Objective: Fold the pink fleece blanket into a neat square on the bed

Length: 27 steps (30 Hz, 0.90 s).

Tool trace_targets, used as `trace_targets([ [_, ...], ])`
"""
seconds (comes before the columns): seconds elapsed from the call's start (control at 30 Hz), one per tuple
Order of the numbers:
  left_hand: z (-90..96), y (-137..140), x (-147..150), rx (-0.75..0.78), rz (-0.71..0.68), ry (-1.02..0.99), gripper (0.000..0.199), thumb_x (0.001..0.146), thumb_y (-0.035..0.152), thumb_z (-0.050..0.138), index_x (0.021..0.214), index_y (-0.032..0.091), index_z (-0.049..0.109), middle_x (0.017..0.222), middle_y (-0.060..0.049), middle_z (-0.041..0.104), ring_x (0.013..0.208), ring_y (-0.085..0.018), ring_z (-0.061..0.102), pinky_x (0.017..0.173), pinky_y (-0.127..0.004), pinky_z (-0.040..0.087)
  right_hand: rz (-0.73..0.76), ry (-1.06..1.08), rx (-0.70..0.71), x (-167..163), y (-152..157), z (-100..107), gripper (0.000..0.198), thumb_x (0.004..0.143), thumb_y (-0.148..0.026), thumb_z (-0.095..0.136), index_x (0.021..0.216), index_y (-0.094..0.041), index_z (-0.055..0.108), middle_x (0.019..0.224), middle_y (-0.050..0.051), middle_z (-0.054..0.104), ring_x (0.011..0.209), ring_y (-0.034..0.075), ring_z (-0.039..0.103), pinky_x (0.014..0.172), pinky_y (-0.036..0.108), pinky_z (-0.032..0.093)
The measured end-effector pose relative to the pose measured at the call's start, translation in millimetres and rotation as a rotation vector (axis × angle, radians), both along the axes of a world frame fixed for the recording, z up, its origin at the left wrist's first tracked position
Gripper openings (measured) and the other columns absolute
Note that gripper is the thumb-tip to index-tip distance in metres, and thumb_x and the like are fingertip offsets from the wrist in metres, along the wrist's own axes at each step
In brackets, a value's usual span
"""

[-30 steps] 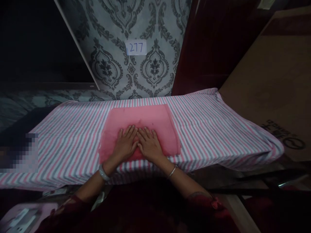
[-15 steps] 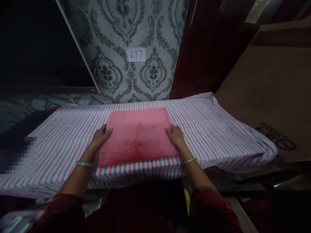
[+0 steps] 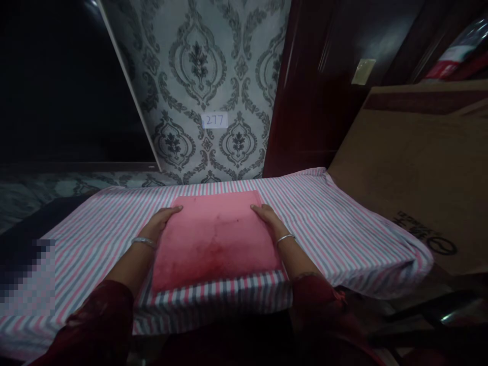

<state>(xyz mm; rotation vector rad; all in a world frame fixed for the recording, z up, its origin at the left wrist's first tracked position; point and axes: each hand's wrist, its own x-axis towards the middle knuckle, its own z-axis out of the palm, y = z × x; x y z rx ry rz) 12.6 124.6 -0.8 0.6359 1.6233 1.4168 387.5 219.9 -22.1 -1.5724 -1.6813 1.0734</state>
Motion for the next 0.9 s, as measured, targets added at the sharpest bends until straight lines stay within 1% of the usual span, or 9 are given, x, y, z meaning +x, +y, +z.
trace_targets([
  [0.17,3.9,-3.7,-0.3,0.008,-0.184,-0.127,0.041,0.055,0.036,0.09,0.084,0.012,0.073,0.064,-0.011,0.072,0.059,-0.03,0.071,0.054,-0.038,0.058,0.027,0.205,-0.127,-6.1,-6.8,11.2,0.037,0.081,-0.045,0.077,0.093,-0.011,0.071,0.073,0.013,0.074,0.069,0.025,0.069,0.065,0.034,0.056],
  [0.27,11.4,1.5,-0.1,0.07,-0.192,-0.102,0.033,0.051,0.028,0.087,0.074,0.013,0.069,0.063,-0.011,0.07,0.055,-0.026,0.068,0.053,-0.036,0.057,0.034,0.317,-0.16,-8.4,-8.0,16.7,0.032,0.077,-0.042,0.079,0.087,-0.012,0.07,0.068,0.01,0.072,0.067,0.024,0.068,0.065,0.034,0.057],
  [0.33,24.7,7.2,0.0,0.152,-0.142,-0.059,0.031,0.048,0.021,0.084,0.073,0.013,0.067,0.063,-0.008,0.069,0.054,-0.022,0.066,0.054,-0.032,0.055,0.034,0.385,-0.156,-9.6,-4.3,24.8,0.03,0.073,-0.038,0.08,0.084,-0.013,0.069,0.068,0.009,0.072,0.067,0.023,0.068,0.067,0.035,0.058],
  [0.43,61.0,15.8,-1.6,0.295,-0.067,-0.013,0.039,0.048,0.017,0.081,0.084,0.016,0.066,0.072,-0.002,0.07,0.062,-0.016,0.066,0.06,-0.026,0.054,0.027,0.47,-0.101,-8.6,9.0,51.6,0.028,0.067,-0.032,0.081,0.083,-0.014,0.068,0.073,0.008,0.072,0.073,0.022,0.068,0.073,0.034,0.057],
  [0.5,92.9,20.1,-4.5,0.463,-0.034,0.064,0.049,0.05,0.017,0.08,0.097,0.018,0.065,0.086,-0.001,0.072,0.074,-0.015,0.067,0.069,-0.025,0.056,0.028,0.566,0.027,-4.8,20.2,78.5,0.03,0.061,-0.029,0.081,0.084,-0.015,0.068,0.079,0.006,0.073,0.078,0.021,0.068,0.077,0.032,0.056],
  [0.57,123.4,21.3,-8.4,0.673,-0.051,0.205,0.059,0.052,0.019,0.08,0.109,0.02,0.063,0.104,-0.003,0.073,0.091,-0.017,0.068,0.083,-0.027,0.056,0.05,0.654,0.247,1.9,28.7,105.4,0.037,0.056,-0.027,0.081,0.088,-0.016,0.067,0.085,0.005,0.073,0.083,0.021,0.066,0.081,0.033,0.054],
  [0.67,146.8,13.0,-14.7,0.849,-0.097,0.422,0.067,0.054,0.024,0.083,0.117,0.02,0.061,0.119,-0.006,0.069,0.11,-0.022,0.065,0.095,-0.032,0.054,0.061,0.589,0.573,16.0,27.4,123.9,0.043,0.057,-0.032,0.081,0.093,-0.015,0.066,0.094,0.006,0.072,0.091,0.024,0.064,0.085,0.037,0.052],
  [0.77,124.9,-9.8,-17.7,0.807,-0.104,0.576,0.06,0.058,0.036,0.085,0.112,0.019,0.063,0.114,-0.007,0.07,0.11,-0.026,0.064,0.095,-0.035,0.054,0.016,0.329,0.77,29.7,7.2,96.5,0.038,0.073,-0.041,0.072,0.102,-0.018,0.065,0.109,0.01,0.07,0.103,0.027,0.06,0.091,0.039,0.05],
  [0.9,44.4,-56.8,-9.0,0.627,-0.159,0.764,0.048,0.067,0.05,0.076,0.103,0.02,0.066,0.117,-0.009,0.069,0.115,-0.028,0.062,0.104,-0.037,0.049,0.027,0.175,0.757,41.8,-34.3,12.4,0.032,0.083,-0.047,0.054,0.098,-0.02,0.062,0.107,0.011,0.066,0.1,0.027,0.059,0.093,0.043,0.049],
])
